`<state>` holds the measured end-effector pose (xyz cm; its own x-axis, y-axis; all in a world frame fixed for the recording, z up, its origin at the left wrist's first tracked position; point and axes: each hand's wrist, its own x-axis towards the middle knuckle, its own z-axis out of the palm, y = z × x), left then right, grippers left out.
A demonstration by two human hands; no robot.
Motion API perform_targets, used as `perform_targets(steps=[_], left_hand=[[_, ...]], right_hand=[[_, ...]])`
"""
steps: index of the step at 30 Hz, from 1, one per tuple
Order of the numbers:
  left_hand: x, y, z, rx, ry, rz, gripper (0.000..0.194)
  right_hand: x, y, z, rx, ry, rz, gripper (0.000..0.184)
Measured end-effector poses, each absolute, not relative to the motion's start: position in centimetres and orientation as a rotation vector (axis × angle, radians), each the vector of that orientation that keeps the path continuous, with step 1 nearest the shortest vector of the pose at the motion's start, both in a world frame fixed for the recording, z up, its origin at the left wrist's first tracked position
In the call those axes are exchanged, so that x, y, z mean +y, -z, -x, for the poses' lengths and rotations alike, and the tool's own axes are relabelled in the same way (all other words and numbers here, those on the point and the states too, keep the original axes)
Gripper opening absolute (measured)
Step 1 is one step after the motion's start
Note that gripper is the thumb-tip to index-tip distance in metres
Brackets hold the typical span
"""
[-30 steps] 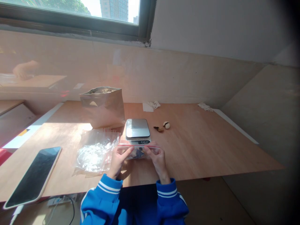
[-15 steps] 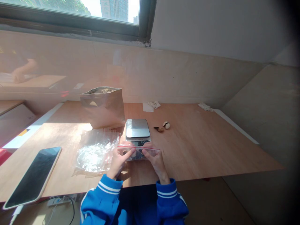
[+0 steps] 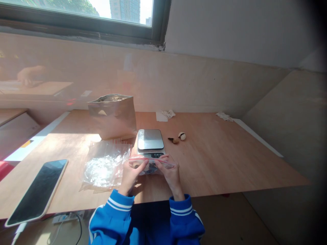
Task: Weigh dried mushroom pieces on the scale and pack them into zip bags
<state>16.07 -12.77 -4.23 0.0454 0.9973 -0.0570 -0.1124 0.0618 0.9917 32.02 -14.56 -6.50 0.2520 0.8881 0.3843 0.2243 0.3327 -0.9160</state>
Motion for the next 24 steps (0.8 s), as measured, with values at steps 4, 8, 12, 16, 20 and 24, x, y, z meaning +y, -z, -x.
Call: perform_targets(steps=[4,8,12,16,20,24], left_hand=[[-12.7,3.8,-16.0,1.093,-1.158,-1.149,0.028],[-12.7,3.6,-16.0,1.062,-1.158,-1.180,0.028],[-12.6,3.5,-16.1,1.026,-1.194,-1.219,0.024],[-12.5,3.4,-16.1,0.998,-1.243,-1.289,0.017],[-12.6,3.3,-16.2,1.005,-1.254,-1.272,0.014],[-12.7,3.3,-16.2,0.997,-1.262,-1.325,0.011]], right_hand=[[-14.6,6.3,-32.0,-1.225,-0.718,1.171,0.016],[-14.6,5.8,-31.7,-1.218,-0.760,1.120,0.015],[-14.7,5.3,-31.1,-1.169,-0.869,1.057,0.017],[-14.6,5.2,-30.6,-1.119,-0.891,1.077,0.018],[-14.5,5.3,-30.7,-1.199,-0.833,1.108,0.015],[-14.5,5.4,-30.8,-1.227,-0.779,1.135,0.015]])
